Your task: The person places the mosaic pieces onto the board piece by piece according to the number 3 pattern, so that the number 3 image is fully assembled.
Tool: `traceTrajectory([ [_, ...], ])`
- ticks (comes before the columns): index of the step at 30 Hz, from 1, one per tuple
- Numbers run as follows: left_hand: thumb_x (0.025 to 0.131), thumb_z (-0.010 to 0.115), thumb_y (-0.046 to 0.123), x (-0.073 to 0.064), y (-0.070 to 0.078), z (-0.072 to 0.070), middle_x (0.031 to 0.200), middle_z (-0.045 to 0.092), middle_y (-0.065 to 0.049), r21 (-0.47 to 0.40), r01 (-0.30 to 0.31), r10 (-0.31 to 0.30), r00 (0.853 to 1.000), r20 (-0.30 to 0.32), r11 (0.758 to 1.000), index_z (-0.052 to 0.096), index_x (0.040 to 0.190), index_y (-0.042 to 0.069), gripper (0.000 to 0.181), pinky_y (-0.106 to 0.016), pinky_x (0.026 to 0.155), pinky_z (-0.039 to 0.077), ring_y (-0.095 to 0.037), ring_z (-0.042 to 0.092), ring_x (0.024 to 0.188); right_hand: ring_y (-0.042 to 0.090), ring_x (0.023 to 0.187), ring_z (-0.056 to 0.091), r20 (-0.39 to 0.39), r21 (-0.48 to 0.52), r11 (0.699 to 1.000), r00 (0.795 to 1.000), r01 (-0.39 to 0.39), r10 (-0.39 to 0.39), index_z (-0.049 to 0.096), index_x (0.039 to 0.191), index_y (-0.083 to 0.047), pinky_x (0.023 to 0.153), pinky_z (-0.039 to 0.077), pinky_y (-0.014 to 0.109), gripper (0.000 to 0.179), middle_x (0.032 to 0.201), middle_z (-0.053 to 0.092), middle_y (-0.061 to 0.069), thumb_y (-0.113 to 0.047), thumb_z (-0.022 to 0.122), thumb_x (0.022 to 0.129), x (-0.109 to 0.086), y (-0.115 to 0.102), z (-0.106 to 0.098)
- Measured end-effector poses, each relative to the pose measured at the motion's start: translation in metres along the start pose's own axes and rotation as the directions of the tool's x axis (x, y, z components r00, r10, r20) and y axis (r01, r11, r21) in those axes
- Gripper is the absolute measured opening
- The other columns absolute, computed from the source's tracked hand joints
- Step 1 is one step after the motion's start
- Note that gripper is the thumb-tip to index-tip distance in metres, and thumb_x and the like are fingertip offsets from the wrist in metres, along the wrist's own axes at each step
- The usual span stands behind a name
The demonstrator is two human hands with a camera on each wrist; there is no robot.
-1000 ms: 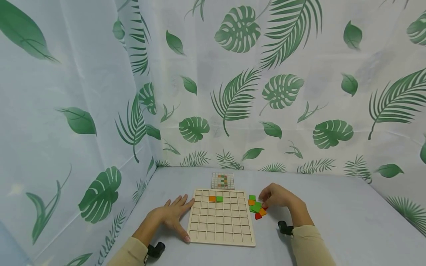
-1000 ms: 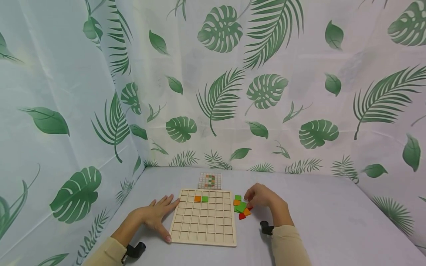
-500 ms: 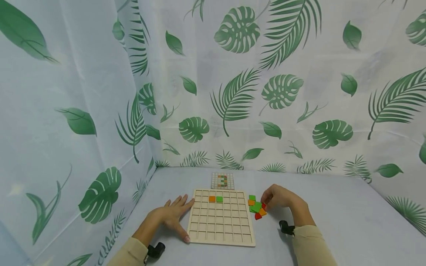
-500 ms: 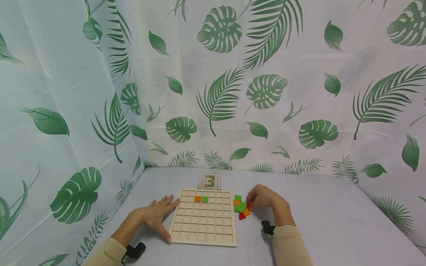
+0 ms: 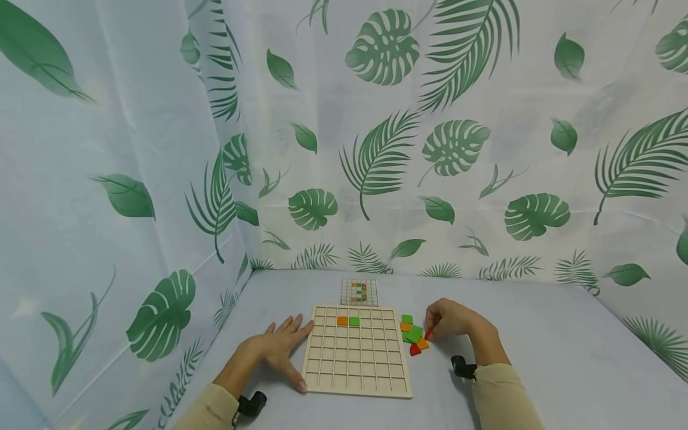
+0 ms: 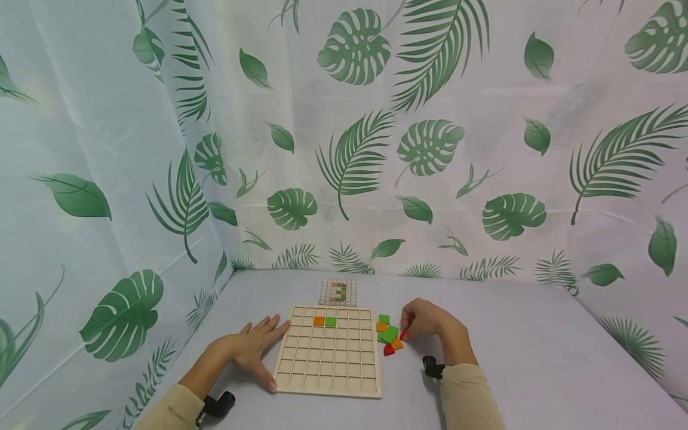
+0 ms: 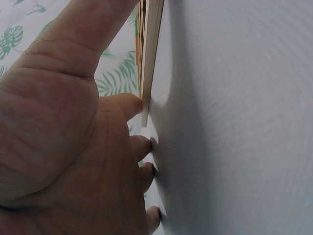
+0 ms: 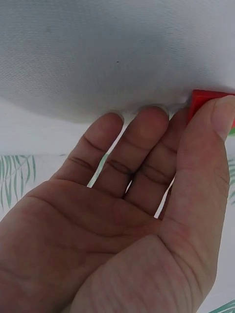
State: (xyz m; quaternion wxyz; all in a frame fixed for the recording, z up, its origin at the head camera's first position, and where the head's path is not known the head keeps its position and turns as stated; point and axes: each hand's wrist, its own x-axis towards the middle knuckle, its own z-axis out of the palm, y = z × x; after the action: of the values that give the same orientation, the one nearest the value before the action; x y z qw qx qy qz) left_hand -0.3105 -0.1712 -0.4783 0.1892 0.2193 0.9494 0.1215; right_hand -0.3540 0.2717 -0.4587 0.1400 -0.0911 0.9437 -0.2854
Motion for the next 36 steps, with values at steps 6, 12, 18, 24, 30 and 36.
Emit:
traceTrajectory([
  [6, 0.06, 0.092, 0.069, -0.001, 0.001, -0.001, 0.176, 0.01, -0.012, 0.004, 0.001, -0.001, 1.0, -0.002, 1.0, 0.018, 0.168, 0.024, 0.138, -0.066, 0.128, 0.01, -0.037, 0.006, 0.163, 0.021, 0.079, 0.058, 0.017, 0.021, 1.0, 1.0, -0.019, 0.018, 0.075, 0.089, -0.011, 0.069, 0.048, 0.032, 0.018, 0.083, 0.066, 0.004, 0.001, 0.085, 0.08, -0.002, -0.003, -0.001],
  [12, 0.061, 0.092, 0.069, -0.002, 0.001, -0.003, 0.176, 0.01, -0.013, 0.003, 0.001, -0.001, 1.0, -0.001, 1.0, 0.018, 0.168, 0.024, 0.138, -0.066, 0.128, 0.01, -0.037, 0.006, 0.163, 0.02, 0.072, 0.06, 0.024, 0.021, 1.0, 1.0, 0.0, -0.001, 0.074, 0.087, -0.008, 0.066, 0.053, 0.032, 0.011, 0.079, 0.066, 0.003, 0.002, 0.079, 0.085, -0.004, -0.004, -0.003],
  [18, 0.061, 0.091, 0.069, -0.002, 0.001, -0.003, 0.176, 0.01, -0.013, 0.002, 0.004, -0.004, 1.0, 0.004, 1.0, 0.018, 0.168, 0.024, 0.138, -0.066, 0.128, 0.009, -0.037, 0.006, 0.163, 0.021, 0.071, 0.06, -0.028, 0.031, 1.0, 1.0, 0.002, -0.001, 0.069, 0.089, -0.007, 0.066, 0.052, 0.032, 0.009, 0.078, 0.066, 0.005, -0.001, 0.075, 0.087, -0.001, -0.004, -0.005],
  [24, 0.062, 0.091, 0.069, -0.002, 0.001, -0.004, 0.176, 0.009, -0.014, 0.0, -0.007, 0.007, 1.0, 0.008, 1.0, 0.017, 0.168, 0.023, 0.138, -0.068, 0.127, 0.009, -0.039, 0.006, 0.163, 0.021, 0.075, 0.06, -0.079, 0.027, 0.999, 0.996, 0.032, -0.03, 0.07, 0.106, -0.006, 0.069, 0.051, 0.032, 0.015, 0.086, 0.064, 0.007, 0.0, 0.066, 0.092, 0.004, -0.008, -0.005],
  [30, 0.062, 0.091, 0.07, -0.002, 0.002, -0.002, 0.176, 0.009, -0.013, 0.005, -0.004, 0.004, 1.0, 0.005, 1.0, 0.017, 0.168, 0.024, 0.138, -0.067, 0.127, 0.009, -0.038, 0.006, 0.163, 0.02, 0.081, 0.059, -0.111, 0.006, 0.998, 0.991, 0.069, -0.068, 0.076, 0.115, -0.008, 0.074, 0.051, 0.033, 0.024, 0.1, 0.069, 0.008, -0.001, 0.06, 0.098, 0.009, -0.015, 0.0],
  [36, 0.061, 0.091, 0.069, -0.003, 0.002, -0.003, 0.176, 0.01, -0.013, 0.01, 0.0, 0.0, 1.0, 0.005, 1.0, 0.017, 0.168, 0.025, 0.138, -0.066, 0.128, 0.01, -0.037, 0.006, 0.163, 0.021, 0.078, 0.063, -0.175, -0.008, 0.988, 0.973, 0.153, -0.152, 0.073, 0.111, -0.005, 0.074, 0.055, 0.035, 0.018, 0.095, 0.07, 0.009, 0.0, 0.061, 0.099, 0.014, -0.022, 0.006],
])
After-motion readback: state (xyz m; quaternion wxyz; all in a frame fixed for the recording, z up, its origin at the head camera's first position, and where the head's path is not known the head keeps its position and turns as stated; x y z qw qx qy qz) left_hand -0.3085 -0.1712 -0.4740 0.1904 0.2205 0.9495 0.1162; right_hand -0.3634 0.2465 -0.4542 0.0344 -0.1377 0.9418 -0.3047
